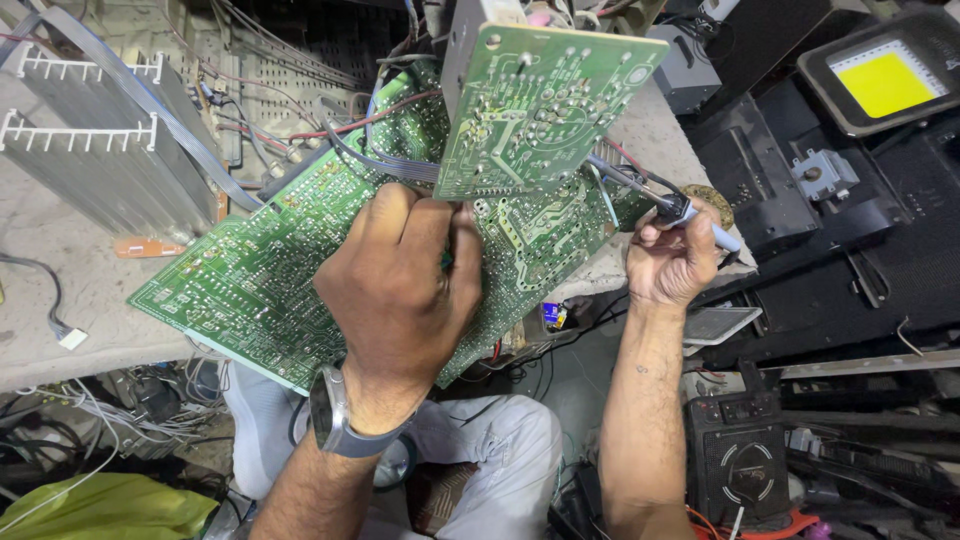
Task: The person inspects a green circuit board using a magnifying glass, then uses a soldering iron and solder wire to reflow or repair solder joints on the board. The person repeatedly cleans the soldering iron tip on a sponge and continues soldering at different points on the board.
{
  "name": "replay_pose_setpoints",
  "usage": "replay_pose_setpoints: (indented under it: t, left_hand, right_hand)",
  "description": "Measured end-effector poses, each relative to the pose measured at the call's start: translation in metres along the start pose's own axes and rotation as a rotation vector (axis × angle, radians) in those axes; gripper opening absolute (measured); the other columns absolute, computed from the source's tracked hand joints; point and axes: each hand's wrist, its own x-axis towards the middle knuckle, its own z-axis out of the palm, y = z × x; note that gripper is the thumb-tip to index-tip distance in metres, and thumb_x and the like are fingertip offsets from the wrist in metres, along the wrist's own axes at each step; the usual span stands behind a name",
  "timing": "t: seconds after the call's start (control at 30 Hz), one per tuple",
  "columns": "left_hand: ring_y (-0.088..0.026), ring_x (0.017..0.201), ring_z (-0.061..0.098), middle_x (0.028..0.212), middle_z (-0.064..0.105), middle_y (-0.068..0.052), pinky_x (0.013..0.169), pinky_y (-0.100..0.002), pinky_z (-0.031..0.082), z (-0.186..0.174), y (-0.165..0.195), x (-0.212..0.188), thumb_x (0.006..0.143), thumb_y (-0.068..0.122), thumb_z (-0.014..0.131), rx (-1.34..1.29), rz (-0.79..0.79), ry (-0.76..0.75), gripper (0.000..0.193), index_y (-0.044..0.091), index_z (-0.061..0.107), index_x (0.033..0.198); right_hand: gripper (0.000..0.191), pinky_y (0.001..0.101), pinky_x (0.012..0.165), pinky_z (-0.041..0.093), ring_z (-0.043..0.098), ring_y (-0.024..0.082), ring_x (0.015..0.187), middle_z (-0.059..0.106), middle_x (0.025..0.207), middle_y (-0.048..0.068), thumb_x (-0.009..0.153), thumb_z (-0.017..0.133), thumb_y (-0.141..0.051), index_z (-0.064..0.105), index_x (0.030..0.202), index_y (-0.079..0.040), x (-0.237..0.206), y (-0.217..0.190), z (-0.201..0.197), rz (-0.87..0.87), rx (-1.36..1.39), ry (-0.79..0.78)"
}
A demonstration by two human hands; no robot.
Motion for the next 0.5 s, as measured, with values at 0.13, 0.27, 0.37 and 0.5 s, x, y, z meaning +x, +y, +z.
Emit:
replay_pose_setpoints:
  t: [0.13,0.27,0.37,0.5]
  left_hand:
    - [-0.025,0.078,0.064,0.092,0.059,-0.006,0.064,-0.039,0.047,-0.002,-0.001,-0.001,0.098,0.01,0.078,-0.007,-0.003,0.024,0.013,0.008,0.065,0.098]
    - [-0.024,0.08,0.065,0.094,0.061,-0.005,0.066,-0.038,0.048,-0.006,-0.004,-0.002,0.098,0.009,0.078,-0.018,-0.015,0.038,0.012,0.008,0.066,0.099]
    - [-0.023,0.083,0.067,0.095,0.063,-0.004,0.068,-0.037,0.05,-0.011,-0.004,-0.003,0.099,0.008,0.079,-0.019,-0.004,0.063,0.012,0.009,0.067,0.101]
    - [-0.023,0.083,0.068,0.095,0.065,-0.005,0.068,-0.037,0.05,-0.021,-0.004,-0.006,0.098,0.007,0.08,-0.015,-0.016,0.038,0.011,0.008,0.069,0.101]
  right_hand:
    - [0.018,0.028,0.062,0.055,0.069,0.018,0.078,0.073,0.095,0.009,0.097,0.081,-0.018,0.07,0.104,-0.005,0.0,-0.001,0.001,0.015,0.003,0.021]
    - [0.019,0.0295,0.065,0.055,0.068,0.018,0.077,0.073,0.092,0.009,0.095,0.081,-0.02,0.07,0.102,-0.005,0.001,-0.001,0.003,0.029,-0.005,0.025]
    - [0.02,0.029,0.065,0.055,0.067,0.018,0.077,0.072,0.093,0.009,0.095,0.081,-0.02,0.07,0.101,-0.005,0.001,-0.001,0.005,0.034,0.002,0.024]
    - [0.019,0.0263,0.061,0.054,0.067,0.019,0.078,0.072,0.093,0.009,0.095,0.081,-0.02,0.069,0.1,-0.006,0.002,-0.001,0.004,0.035,0.004,0.001]
